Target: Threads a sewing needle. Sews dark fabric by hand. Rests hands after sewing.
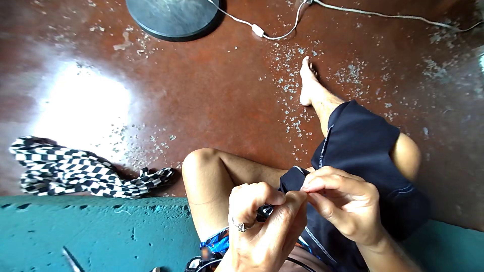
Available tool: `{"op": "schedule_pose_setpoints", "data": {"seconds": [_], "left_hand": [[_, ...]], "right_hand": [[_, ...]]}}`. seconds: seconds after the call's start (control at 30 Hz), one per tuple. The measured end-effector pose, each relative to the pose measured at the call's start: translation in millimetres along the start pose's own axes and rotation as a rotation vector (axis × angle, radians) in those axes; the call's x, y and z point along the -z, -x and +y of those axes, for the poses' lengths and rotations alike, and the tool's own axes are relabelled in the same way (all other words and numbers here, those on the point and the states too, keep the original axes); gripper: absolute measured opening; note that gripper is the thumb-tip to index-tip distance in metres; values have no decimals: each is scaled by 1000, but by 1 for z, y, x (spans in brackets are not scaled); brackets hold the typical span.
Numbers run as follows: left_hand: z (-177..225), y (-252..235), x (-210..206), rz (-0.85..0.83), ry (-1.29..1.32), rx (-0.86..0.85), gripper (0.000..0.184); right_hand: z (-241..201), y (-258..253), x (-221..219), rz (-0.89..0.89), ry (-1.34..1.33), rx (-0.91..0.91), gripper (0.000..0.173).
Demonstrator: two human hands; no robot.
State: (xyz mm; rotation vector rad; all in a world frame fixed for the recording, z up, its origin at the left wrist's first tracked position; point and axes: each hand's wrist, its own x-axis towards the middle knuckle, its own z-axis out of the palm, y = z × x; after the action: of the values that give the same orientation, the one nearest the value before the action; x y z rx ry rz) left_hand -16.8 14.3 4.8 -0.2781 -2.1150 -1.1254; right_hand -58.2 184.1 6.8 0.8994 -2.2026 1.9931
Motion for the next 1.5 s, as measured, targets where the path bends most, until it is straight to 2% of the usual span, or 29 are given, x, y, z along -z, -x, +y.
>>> {"op": "schedule_pose_setpoints", "data": {"seconds": [1.5], "left_hand": [[-1,1,0,-11,-24,11,5]], "right_hand": [[1,1,-1,17,68,18,10]]}}
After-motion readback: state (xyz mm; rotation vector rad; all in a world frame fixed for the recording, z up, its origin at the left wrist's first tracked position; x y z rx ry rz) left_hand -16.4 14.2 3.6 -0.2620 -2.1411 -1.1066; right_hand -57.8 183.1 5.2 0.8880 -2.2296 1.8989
